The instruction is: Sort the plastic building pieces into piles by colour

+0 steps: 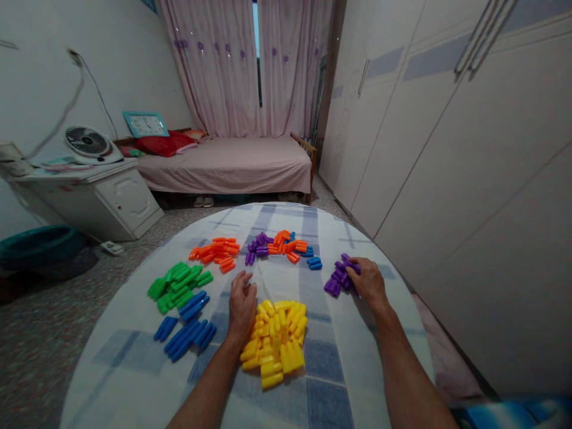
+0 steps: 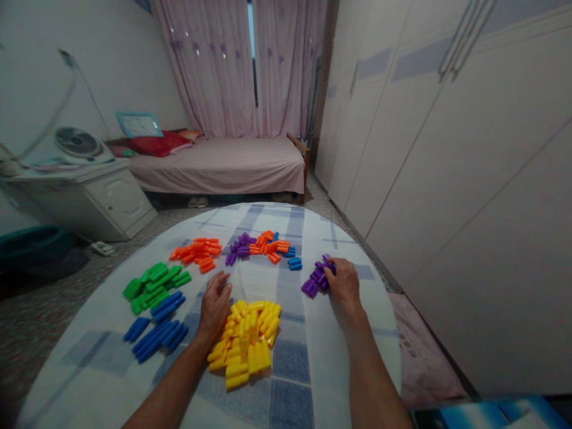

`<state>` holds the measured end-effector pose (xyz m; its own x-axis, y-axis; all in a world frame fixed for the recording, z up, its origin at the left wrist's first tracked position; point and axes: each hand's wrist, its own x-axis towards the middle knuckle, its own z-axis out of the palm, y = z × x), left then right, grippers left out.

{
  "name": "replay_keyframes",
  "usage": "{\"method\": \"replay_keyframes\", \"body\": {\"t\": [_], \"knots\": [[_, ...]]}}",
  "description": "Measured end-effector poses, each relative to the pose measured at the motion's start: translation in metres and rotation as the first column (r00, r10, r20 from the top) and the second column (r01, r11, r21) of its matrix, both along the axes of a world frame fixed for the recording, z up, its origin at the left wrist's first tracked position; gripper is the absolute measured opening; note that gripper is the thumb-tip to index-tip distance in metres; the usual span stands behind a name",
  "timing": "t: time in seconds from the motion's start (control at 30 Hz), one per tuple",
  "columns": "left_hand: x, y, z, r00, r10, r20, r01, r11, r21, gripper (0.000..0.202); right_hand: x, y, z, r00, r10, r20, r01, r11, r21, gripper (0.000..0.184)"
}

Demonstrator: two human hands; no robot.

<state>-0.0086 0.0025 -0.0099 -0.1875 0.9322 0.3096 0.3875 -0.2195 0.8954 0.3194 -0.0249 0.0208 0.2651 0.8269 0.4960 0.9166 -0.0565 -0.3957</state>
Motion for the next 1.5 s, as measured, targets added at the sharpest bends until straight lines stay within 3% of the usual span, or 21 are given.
{"method": "replay_keyframes", "body": {"t": [0.27, 0.4, 0.57, 0.77, 0.93, 1.1, 1.5], "knots": [[0.001, -0.001, 0.000, 1.000, -0.003, 0.015, 0.003, 1.000, 0.006, 0.031, -0.009, 0.001, 0.009, 1.000, -0.002, -0.017, 0.002, 1.000, 0.027, 0.027], [0.002, 0.000, -0.001, 0.999, -0.004, 0.035, 0.004, 1.000, -0.003, 0.030, -0.038, 0.009, 0.021, 0.990, 0.127, -0.063, -0.126, 0.992, 0.014, 0.025], [0.002, 0.000, -0.003, 0.999, -0.015, 0.045, 0.015, 1.000, 0.008, 0.029, -0.095, 0.030, 0.026, 0.902, 0.427, -0.069, -0.432, 0.897, -0.095, 0.024], [0.001, -0.001, -0.001, 0.998, -0.011, 0.054, 0.011, 1.000, -0.002, 0.028, -0.149, 0.074, 0.018, 0.797, 0.603, 0.024, -0.593, 0.790, -0.155, 0.038], [0.002, -0.001, 0.002, 0.997, -0.010, 0.074, 0.011, 1.000, -0.022, 0.028, -0.175, 0.108, 0.012, 0.792, 0.609, 0.049, -0.591, 0.785, -0.186, 0.046], [0.003, 0.000, 0.000, 0.997, -0.013, 0.078, 0.015, 1.000, -0.024, 0.029, -0.191, 0.126, 0.009, 0.792, 0.608, 0.062, -0.576, 0.777, -0.255, 0.043], [0.002, 0.002, -0.001, 0.998, -0.011, 0.064, 0.012, 1.000, -0.014, 0.028, -0.196, 0.103, 0.020, 0.816, 0.574, 0.073, -0.527, 0.789, -0.315, 0.030]]}}
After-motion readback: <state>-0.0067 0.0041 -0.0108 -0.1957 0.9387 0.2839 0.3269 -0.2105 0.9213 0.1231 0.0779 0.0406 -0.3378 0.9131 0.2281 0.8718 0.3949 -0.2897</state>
